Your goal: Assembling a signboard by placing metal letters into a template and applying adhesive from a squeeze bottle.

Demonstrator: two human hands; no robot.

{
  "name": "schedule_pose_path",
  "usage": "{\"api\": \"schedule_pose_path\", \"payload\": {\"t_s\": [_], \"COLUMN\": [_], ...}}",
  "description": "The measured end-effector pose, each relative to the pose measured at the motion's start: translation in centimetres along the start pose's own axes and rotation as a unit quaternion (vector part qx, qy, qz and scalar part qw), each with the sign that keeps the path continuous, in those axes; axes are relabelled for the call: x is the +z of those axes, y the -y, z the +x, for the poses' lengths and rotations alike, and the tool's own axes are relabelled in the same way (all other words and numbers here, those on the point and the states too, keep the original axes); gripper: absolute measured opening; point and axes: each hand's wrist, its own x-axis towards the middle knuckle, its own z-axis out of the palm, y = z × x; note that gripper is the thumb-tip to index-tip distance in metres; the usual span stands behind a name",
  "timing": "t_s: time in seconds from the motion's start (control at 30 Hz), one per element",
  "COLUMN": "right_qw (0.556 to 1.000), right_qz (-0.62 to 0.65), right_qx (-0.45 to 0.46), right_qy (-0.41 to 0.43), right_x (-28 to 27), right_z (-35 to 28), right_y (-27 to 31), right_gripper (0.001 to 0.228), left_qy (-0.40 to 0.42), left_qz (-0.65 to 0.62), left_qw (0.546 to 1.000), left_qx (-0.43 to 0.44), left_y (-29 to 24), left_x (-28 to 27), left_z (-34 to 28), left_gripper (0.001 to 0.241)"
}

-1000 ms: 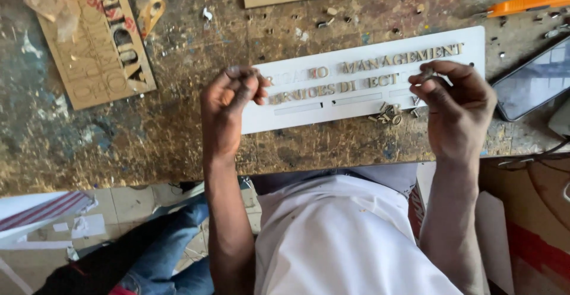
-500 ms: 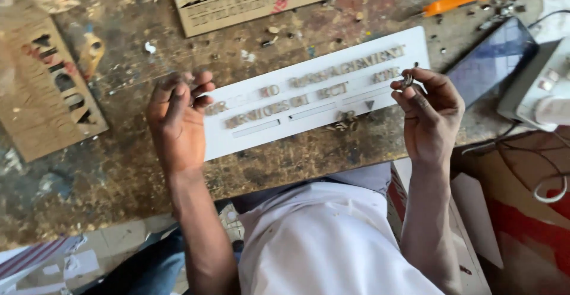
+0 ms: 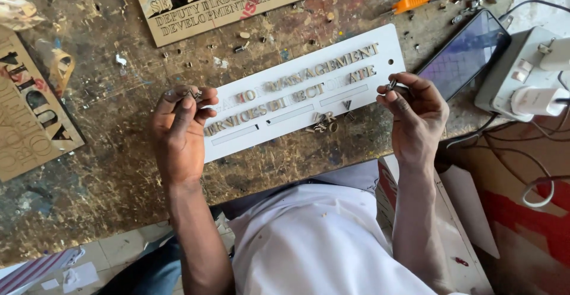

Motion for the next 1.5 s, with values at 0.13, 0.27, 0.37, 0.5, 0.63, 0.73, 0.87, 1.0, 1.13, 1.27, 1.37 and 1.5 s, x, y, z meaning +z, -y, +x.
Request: {"api": "schedule_pose_path", "payload": {"t_s": [0.13, 0.27, 0.37, 0.5, 0.63, 0.73, 0.87, 1.0, 1.13, 1.27, 1.37, 1.5], "right_qw": [1.000, 0.981, 0.964, 0.947, 0.937, 0.926, 0.922, 0.917, 0.914, 0.910, 0.905, 0.904], "right_qz": [-0.020, -0.139, -0.182, -0.210, -0.238, -0.253, -0.260, -0.268, -0.278, -0.278, -0.289, -0.287], "right_qx": [-0.015, -0.122, -0.181, -0.233, -0.246, -0.274, -0.282, -0.288, -0.292, -0.304, -0.307, -0.309], "right_qy": [0.009, 0.057, 0.066, 0.072, 0.064, 0.059, 0.059, 0.067, 0.053, 0.055, 0.051, 0.072], "right_x": [0.3, 1.7, 1.9, 1.7, 1.8, 1.6, 2.1, 2.4, 2.5, 2.7, 2.7, 2.4], "right_z": [-0.2, -0.3, -0.2, -0.3, -0.6, -0.5, -0.2, -0.3, -0.5, -0.8, -0.8, -0.7], "right_y": [0.4, 1.6, 0.9, -0.3, -0.9, -1.3, -1.4, -1.0, -0.8, -0.9, -0.8, -0.8], "right_gripper": [0.032, 0.022, 0.019, 0.018, 0.017, 0.019, 0.019, 0.020, 0.022, 0.022, 0.022, 0.024], "left_qy": [0.000, 0.009, 0.014, 0.013, 0.002, -0.010, -0.011, -0.038, -0.090, -0.189, -0.209, -0.181], "left_qz": [0.003, -0.008, -0.012, -0.014, -0.008, -0.002, -0.005, 0.030, 0.100, 0.234, 0.268, 0.295], "left_qw": [1.000, 1.000, 1.000, 1.000, 1.000, 1.000, 1.000, 0.997, 0.980, 0.907, 0.877, 0.866], "left_qx": [0.003, 0.004, 0.005, -0.001, -0.002, 0.007, 0.025, 0.062, 0.147, 0.294, 0.340, 0.360], "left_y": [0.5, 1.0, 0.7, 0.8, 0.4, 0.4, 0.2, 0.0, 2.1, 4.0, 5.4, 8.1], "left_x": [0.3, 0.5, 1.0, 1.1, 0.9, 0.2, -0.1, 0.2, -1.2, -3.2, -3.6, -1.5], "left_z": [0.0, 0.0, -0.1, -0.3, -0.7, -0.9, -0.7, -1.4, -2.0, -3.4, -4.6, -7.2], "left_gripper": [0.022, 0.022, 0.022, 0.021, 0.024, 0.023, 0.023, 0.022, 0.026, 0.030, 0.028, 0.028]}}
